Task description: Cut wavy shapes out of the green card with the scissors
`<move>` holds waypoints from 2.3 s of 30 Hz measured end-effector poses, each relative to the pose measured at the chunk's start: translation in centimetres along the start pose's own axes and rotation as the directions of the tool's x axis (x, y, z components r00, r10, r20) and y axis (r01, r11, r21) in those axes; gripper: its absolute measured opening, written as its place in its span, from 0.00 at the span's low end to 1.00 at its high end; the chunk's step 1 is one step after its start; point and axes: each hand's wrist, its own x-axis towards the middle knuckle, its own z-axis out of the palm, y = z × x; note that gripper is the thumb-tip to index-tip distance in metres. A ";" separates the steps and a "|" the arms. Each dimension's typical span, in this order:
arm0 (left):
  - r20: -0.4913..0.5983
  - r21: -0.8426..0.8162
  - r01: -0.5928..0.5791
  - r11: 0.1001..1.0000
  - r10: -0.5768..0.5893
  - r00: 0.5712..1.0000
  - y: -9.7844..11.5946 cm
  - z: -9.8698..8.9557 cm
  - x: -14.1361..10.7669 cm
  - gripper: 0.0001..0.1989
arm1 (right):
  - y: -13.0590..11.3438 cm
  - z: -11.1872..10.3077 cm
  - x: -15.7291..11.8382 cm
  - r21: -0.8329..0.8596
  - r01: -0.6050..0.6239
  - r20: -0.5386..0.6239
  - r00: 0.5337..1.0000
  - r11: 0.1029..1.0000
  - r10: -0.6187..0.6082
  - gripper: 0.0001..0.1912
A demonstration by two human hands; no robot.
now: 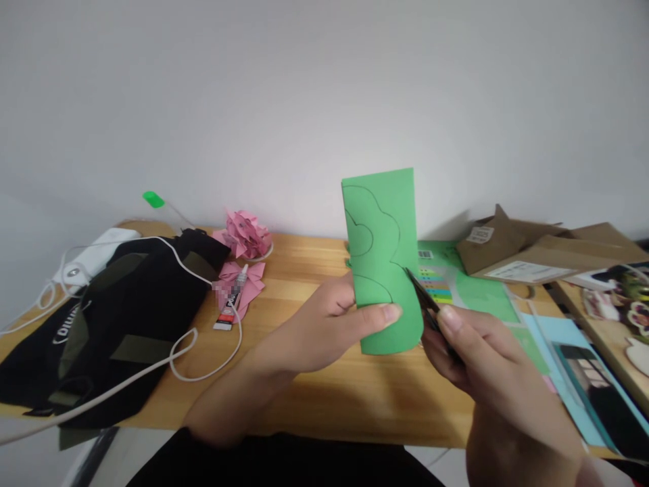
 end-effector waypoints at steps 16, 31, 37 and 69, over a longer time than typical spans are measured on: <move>0.054 -0.076 0.002 0.997 0.002 0.999 -0.2 -0.3 0.0 0.11 | 0.3 -0.5 0.0 -0.044 0.021 0.026 0.999 0.999 -0.020 0.27; 0.063 -0.105 -0.013 0.994 0.019 0.998 -0.3 -0.5 -0.3 0.11 | -0.8 -0.4 0.3 -0.129 0.021 0.047 0.999 0.991 -0.015 0.29; 0.104 -0.103 -0.022 0.994 0.032 0.994 -0.1 -0.7 -0.4 0.11 | -0.6 -0.7 0.1 -0.113 0.001 0.071 0.997 0.994 0.007 0.29; 0.140 -0.108 0.039 0.993 -0.024 0.990 -0.2 -1.0 -0.3 0.10 | 0.0 -1.1 0.1 -0.113 0.013 0.085 0.996 0.993 -0.004 0.28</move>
